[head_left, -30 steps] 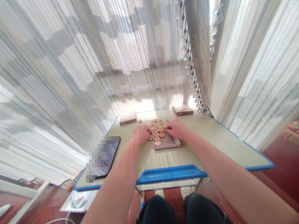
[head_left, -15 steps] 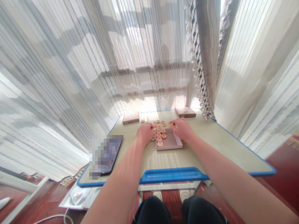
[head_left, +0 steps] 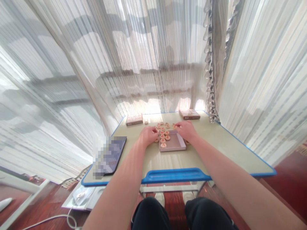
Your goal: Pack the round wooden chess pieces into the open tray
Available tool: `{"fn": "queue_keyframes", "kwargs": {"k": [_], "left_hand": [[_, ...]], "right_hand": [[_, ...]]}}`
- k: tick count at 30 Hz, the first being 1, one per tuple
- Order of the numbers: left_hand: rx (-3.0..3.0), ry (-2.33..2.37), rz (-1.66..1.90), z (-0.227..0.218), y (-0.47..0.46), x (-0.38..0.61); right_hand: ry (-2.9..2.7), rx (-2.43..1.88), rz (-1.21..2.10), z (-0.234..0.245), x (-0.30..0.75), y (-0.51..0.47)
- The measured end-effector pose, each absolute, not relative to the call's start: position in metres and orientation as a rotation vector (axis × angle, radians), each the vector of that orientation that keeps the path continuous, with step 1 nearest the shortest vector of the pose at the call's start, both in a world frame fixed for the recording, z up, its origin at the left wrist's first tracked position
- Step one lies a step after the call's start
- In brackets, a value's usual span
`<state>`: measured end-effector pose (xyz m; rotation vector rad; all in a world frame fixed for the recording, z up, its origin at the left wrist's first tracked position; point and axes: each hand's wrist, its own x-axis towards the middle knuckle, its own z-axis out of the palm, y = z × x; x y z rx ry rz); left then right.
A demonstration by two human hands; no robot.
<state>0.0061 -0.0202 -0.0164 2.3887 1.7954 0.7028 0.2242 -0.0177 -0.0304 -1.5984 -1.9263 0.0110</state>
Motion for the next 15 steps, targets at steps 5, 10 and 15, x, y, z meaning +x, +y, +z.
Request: {"fn": "queue_keyframes", "kwargs": {"k": [5, 10, 15], "left_hand": [[2.372, 1.777, 0.757, -0.020, -0.018, 0.001], [2.356, 1.730, 0.944, -0.024, -0.011, 0.000], [2.117, 1.515, 1.229, -0.018, -0.015, 0.010]], "right_hand": [[-1.923, -1.580, 0.022, -0.029, 0.224, -0.018], [-1.972, -1.467, -0.019, -0.030, 0.221, -0.018], [-1.961, -1.184, -0.074, -0.024, 0.217, -0.027]]}}
